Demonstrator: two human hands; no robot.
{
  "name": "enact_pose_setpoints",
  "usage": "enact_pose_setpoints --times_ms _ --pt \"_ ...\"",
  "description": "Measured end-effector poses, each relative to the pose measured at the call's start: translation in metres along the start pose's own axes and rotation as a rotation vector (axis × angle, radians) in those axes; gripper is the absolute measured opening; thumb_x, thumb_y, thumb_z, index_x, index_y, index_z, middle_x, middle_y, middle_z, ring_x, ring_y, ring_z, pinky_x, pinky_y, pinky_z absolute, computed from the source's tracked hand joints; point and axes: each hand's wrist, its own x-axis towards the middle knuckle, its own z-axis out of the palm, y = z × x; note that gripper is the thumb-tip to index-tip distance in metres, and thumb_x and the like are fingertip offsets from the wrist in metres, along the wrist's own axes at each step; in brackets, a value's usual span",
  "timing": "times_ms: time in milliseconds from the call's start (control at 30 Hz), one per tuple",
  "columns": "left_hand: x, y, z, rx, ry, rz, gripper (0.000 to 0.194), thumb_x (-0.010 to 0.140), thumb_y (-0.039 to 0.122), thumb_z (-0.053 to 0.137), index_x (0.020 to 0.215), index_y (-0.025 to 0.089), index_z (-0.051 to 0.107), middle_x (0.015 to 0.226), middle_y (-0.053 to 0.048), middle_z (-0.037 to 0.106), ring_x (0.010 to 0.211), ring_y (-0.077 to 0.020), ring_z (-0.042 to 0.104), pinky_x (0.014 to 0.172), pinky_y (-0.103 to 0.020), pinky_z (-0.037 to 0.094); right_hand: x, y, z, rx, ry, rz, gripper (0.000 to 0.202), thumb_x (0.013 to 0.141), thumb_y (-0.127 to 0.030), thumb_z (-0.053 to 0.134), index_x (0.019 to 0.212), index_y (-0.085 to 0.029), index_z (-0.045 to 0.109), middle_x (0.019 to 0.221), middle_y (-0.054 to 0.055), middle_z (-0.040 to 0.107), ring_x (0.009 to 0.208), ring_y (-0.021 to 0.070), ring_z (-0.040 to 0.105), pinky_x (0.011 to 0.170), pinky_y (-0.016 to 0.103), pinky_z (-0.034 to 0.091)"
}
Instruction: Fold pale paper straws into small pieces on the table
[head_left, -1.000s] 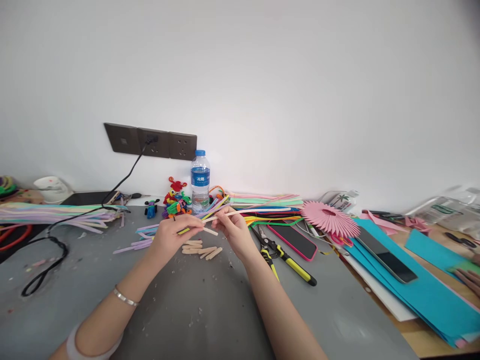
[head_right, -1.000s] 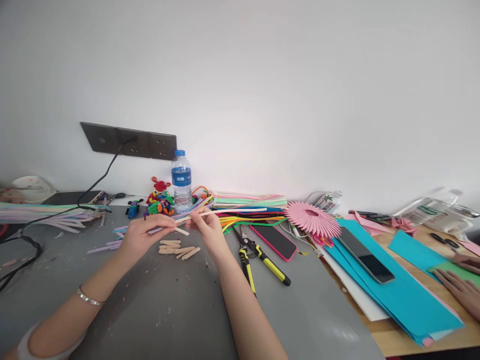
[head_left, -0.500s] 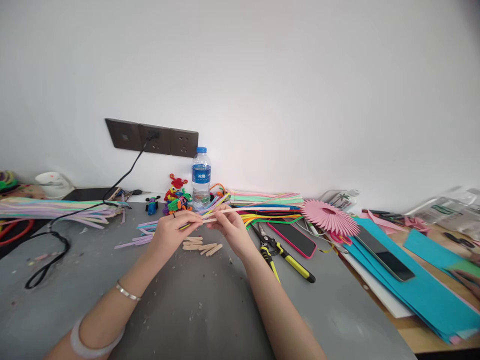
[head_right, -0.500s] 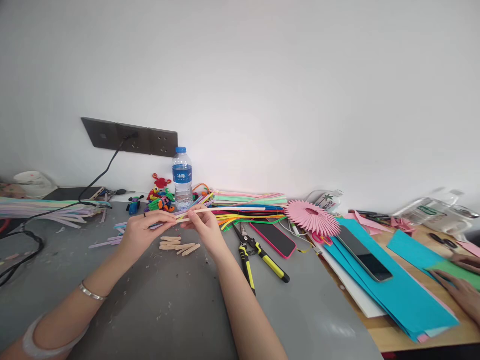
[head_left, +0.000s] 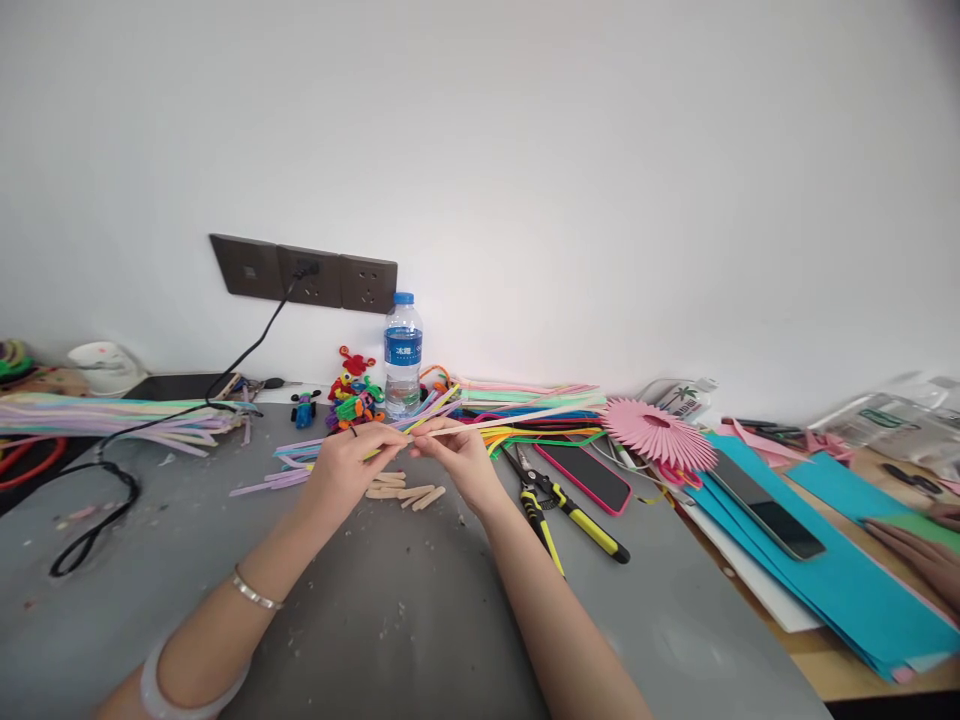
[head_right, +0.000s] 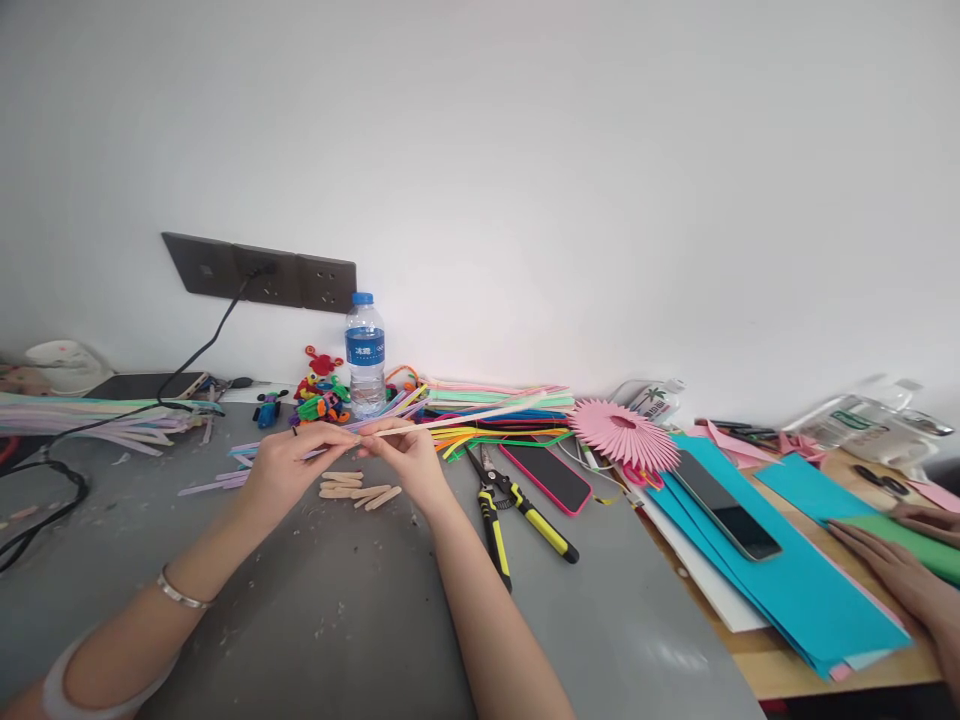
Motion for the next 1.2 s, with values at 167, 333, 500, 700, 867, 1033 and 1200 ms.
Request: enact_pose_setpoints --times_ms 167,333,500,700,867,1033,1200 --pt "0.0 0.0 0.002 -0.006 0.01 0.021 0.014 0.09 0.023 0.056 0.084 0.02 0.068 0.083 -0.003 0.073 0.08 -0.0157 0.07 0.076 -0.026 0.057 0.001 0.004 0.001 0.079 0.054 0.013 0.024 0.071 -0.036 0.077 0.087 -0.019 0.069 0.079 0.002 0.067 0.071 0.0145 0.065 0.074 0.03 0.053" --pt "-0.001 0.002 0.004 -0.078 -0.003 -0.186 0.015 0.087 0.029 0.06 0.096 0.02 0.069 0.087 -0.003 0.074 0.074 -0.0153 0.07 0.069 -0.024 0.058 0.002 0.005 -0.002 0.101 0.038 0.025 0.025 0.07 -0.037 0.077 0.082 -0.017 0.067 0.08 0.003 0.068 0.071 0.0135 0.064 0.075 0.028 0.052" --pt "-0.002 -0.001 0.004 -0.103 -0.029 -0.207 0.016 0.087 0.031 0.06 0.09 0.019 0.071 0.086 -0.004 0.073 0.07 -0.0145 0.067 0.058 -0.021 0.054 0.002 0.004 -0.004 0.096 0.001 0.013 0.024 0.071 -0.037 0.076 0.081 -0.018 0.067 0.078 0.002 0.068 0.071 0.0132 0.064 0.075 0.027 0.051" --pt "-0.003 -0.004 0.003 -0.067 0.012 -0.171 0.011 0.085 0.027 0.064 0.083 0.021 0.073 0.079 -0.001 0.075 0.068 -0.0144 0.069 0.061 -0.021 0.054 0.001 0.004 -0.004 0.094 0.0 0.02 0.025 0.07 -0.038 0.077 0.082 -0.018 0.068 0.079 0.002 0.069 0.071 0.0142 0.065 0.077 0.029 0.053" --pt "-0.005 -0.006 0.001 -0.013 0.05 -0.11 0.011 0.084 0.028 0.065 0.08 0.022 0.074 0.079 -0.001 0.077 0.067 -0.0152 0.07 0.064 -0.022 0.054 0.001 0.004 -0.003 0.109 0.006 0.021 0.024 0.07 -0.036 0.078 0.081 -0.017 0.069 0.078 0.002 0.068 0.069 0.0133 0.066 0.075 0.028 0.053" --pt "-0.005 -0.002 0.001 0.009 0.046 -0.152 0.014 0.085 0.028 0.062 0.079 0.021 0.073 0.077 -0.002 0.076 0.067 -0.0155 0.069 0.063 -0.023 0.053 0.001 0.004 -0.002 0.122 0.023 0.017 0.023 0.07 -0.033 0.078 0.083 -0.017 0.068 0.078 0.002 0.069 0.068 0.0134 0.066 0.074 0.029 0.054" --pt "0.003 0.005 0.0 -0.177 -0.13 -0.387 0.018 0.082 0.034 0.063 0.078 0.019 0.071 0.078 -0.004 0.073 0.07 -0.0176 0.066 0.064 -0.024 0.052 0.002 0.003 -0.006 0.086 0.041 0.011 0.023 0.073 -0.036 0.075 0.082 -0.017 0.066 0.069 0.001 0.068 0.061 0.0132 0.064 0.069 0.028 0.053"
